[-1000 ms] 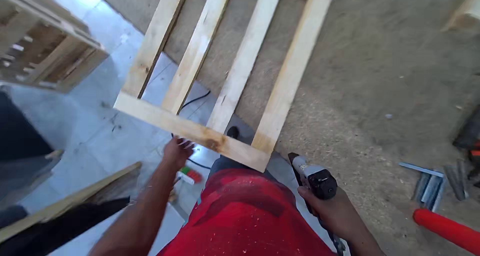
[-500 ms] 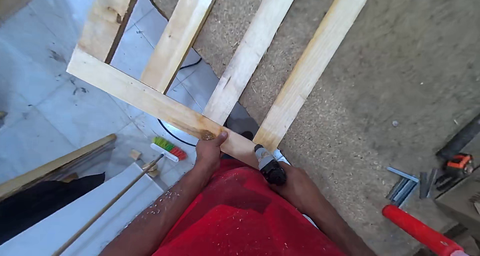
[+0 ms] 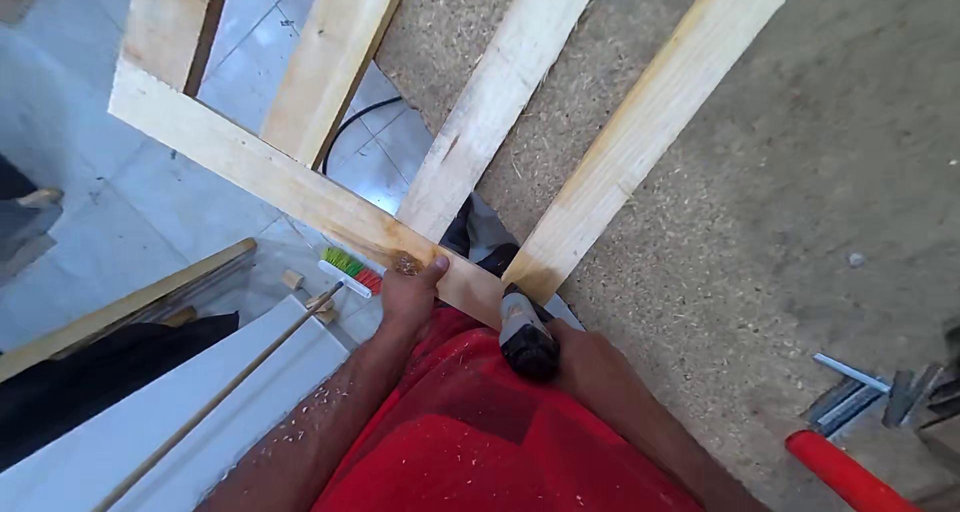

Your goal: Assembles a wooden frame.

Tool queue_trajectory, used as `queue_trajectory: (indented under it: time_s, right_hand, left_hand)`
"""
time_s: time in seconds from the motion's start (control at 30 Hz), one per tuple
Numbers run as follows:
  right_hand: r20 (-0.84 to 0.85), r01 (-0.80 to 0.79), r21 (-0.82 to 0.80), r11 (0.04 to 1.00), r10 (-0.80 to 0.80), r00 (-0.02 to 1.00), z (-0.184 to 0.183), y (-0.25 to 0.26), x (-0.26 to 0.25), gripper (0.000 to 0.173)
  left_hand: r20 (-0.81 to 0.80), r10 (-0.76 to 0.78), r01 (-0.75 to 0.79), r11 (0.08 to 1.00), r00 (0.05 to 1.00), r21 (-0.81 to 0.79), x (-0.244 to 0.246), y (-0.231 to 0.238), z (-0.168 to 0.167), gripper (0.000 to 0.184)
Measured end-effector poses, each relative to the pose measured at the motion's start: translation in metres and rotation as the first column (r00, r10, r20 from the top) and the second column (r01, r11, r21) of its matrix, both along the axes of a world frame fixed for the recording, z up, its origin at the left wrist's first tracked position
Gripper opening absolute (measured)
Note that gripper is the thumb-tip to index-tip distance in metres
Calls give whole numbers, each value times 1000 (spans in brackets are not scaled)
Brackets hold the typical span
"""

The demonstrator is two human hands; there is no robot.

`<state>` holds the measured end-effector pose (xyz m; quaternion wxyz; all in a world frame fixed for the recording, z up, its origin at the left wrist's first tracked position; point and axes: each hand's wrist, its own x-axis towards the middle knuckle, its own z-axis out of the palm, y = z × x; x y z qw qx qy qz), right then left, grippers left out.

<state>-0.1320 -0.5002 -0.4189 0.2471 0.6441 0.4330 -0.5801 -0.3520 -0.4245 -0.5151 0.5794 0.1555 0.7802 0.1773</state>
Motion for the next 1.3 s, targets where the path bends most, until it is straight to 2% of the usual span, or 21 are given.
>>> queue_trajectory:
  time_s: [0.3, 0.37, 0.6, 0.93, 1.17, 1.23, 1.3]
  right_hand:
    - [-26, 69, 13, 998, -68, 997, -6, -20, 14, 49]
    - [-37, 82, 1, 997, -82, 996, -6, -26, 17, 54]
    - [-1, 50, -20, 999, -50, 999, -4, -38, 21, 57]
    - [3, 91, 20, 996, -91, 996, -3, -57, 29, 53]
    - [28, 102, -39, 994, -101, 994, -3, -46, 24, 50]
    - [8, 155, -9, 988, -155, 988, -2, -49, 26, 51]
    - [-41, 277, 126, 952, -274, 961, 0, -64, 35, 62]
  left_hand:
    - [5, 14, -14, 1000, 1000, 10, 2, -1, 0, 47]
    - [5, 16, -16, 1000, 1000, 8, 3, -2, 2, 46]
    - [-18, 9, -9, 1000, 1000, -1, 6, -2, 4, 45]
    - [-9, 21, -21, 1000, 1000, 0, 7, -2, 4, 47]
    - [11, 32, -32, 999, 999, 20, 8, 1, 2, 47]
    - [11, 20, -21, 1000, 1000, 16, 8, 1, 2, 49]
    - [7, -16, 16, 1000, 1000, 20, 7, 4, 2, 48]
